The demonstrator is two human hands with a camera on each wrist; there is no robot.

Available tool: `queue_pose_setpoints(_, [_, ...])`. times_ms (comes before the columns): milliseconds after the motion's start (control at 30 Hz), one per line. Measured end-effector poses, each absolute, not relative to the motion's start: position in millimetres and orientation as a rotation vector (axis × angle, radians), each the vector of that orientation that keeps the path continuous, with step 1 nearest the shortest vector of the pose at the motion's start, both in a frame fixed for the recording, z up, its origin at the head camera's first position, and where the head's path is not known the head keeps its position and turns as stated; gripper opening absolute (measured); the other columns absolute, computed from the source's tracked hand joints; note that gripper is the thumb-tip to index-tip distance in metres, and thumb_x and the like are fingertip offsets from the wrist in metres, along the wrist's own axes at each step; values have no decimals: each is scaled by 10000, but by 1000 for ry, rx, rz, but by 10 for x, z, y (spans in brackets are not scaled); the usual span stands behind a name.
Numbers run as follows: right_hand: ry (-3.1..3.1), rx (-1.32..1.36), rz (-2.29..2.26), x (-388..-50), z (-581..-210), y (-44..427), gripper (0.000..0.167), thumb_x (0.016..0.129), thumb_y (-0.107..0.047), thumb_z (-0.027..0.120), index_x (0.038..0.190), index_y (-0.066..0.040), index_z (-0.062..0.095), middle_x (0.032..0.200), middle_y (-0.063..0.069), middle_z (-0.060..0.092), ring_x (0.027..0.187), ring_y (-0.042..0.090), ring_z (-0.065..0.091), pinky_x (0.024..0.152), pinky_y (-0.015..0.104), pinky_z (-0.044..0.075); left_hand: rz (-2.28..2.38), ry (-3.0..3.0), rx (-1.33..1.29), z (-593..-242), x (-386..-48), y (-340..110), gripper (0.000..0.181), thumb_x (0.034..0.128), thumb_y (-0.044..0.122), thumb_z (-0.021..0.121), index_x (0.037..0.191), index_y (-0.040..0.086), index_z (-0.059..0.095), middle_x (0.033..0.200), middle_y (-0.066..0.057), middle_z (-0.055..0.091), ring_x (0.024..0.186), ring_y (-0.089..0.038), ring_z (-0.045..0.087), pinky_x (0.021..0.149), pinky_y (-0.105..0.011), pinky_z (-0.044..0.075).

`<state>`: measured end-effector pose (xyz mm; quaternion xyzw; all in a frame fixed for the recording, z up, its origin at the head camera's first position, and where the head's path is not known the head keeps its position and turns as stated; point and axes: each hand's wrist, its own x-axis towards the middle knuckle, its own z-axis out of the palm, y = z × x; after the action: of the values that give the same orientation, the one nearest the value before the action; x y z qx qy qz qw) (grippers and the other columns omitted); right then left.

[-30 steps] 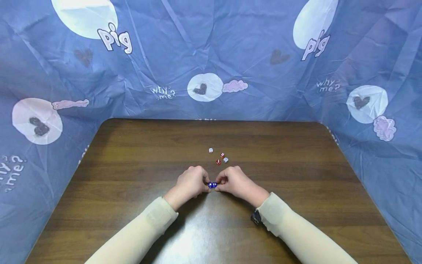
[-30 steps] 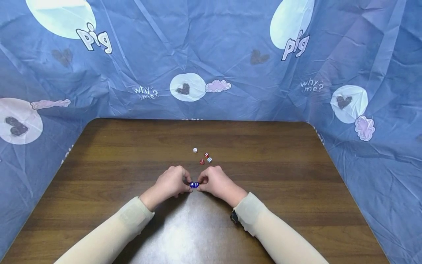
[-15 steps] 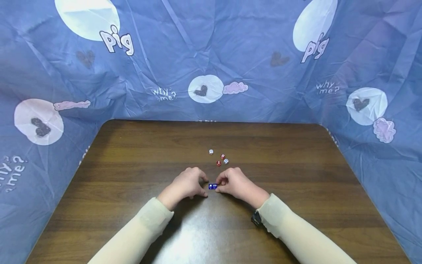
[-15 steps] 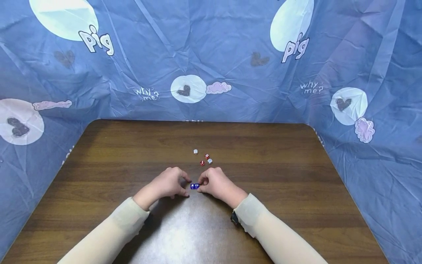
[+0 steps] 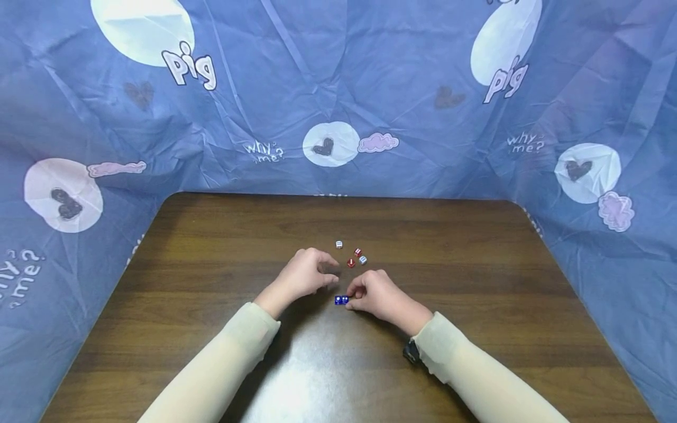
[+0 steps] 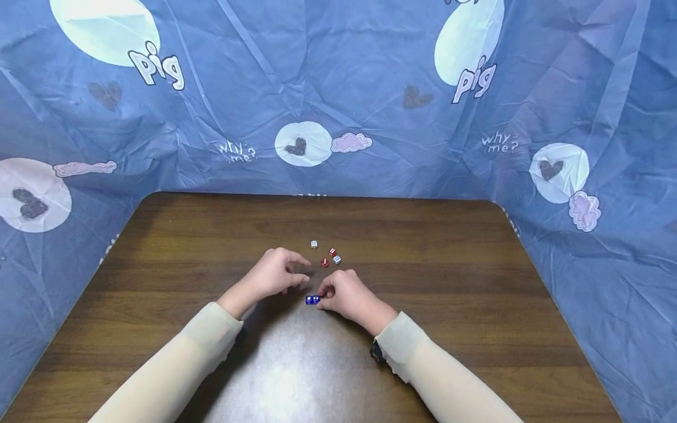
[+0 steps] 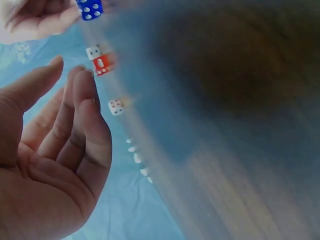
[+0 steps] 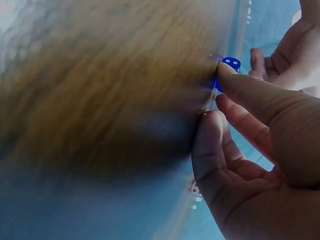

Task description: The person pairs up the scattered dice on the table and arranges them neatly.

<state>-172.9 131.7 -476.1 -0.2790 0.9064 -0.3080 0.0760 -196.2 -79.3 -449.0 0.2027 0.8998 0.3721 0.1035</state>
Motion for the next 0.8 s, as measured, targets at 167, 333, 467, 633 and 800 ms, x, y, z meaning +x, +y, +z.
queue_pose_setpoints(167, [2714, -845, -929, -1725, -4759, 1318, 131, 794, -152, 895, 822, -125, 770, 630, -149, 583, 585, 6, 522, 569, 242, 468, 1178, 2591, 568, -4544, -2083, -742, 298, 863, 96, 827, 1146, 38, 755, 621, -45, 684, 402, -175, 591, 417, -285, 494])
queue_pose_setpoints(333, [2719, -835, -908, -1720, -4756, 1317, 134, 797, -172, 897, 823, -137, 771, 629, -152, 584, 585, 6, 525, 569, 242, 472, 1167, 2582, 526, -4546, -2173, -674, 307, 859, 101, 836, 1153, 59, 760, 643, -39, 695, 428, -205, 608, 429, -282, 504])
queue_pose_setpoints(467, [2716, -838, -929, -1715, -4759, 1315, 133, 793, -162, 899, 822, -132, 773, 630, -150, 588, 581, 2, 522, 562, 238, 470, 1118, 2613, 503, -4568, -2226, -626, 330, 852, 129, 850, 1166, 83, 760, 633, 2, 687, 419, -184, 599, 434, -279, 501])
queue_pose_setpoints(633, [2713, -852, -948, -1715, -4754, 1314, 132, 790, -147, 900, 824, -123, 775, 635, -152, 596, 583, 0, 526, 562, 233, 471, 1090, 2639, 501, -4615, -2294, -589, 332, 820, 132, 879, 1133, 91, 776, 805, -23, 735, 402, -152, 589, 428, -273, 502])
queue_pose_setpoints(800, [2709, -842, -942, -1720, -4758, 1318, 129, 793, -145, 898, 824, -124, 774, 640, -150, 601, 587, 1, 529, 565, 232, 472, 1055, 2639, 535, -4637, -2380, -557, 323, 814, 130, 884, 1121, 106, 787, 1114, -97, 722, 431, -178, 618, 433, -267, 511])
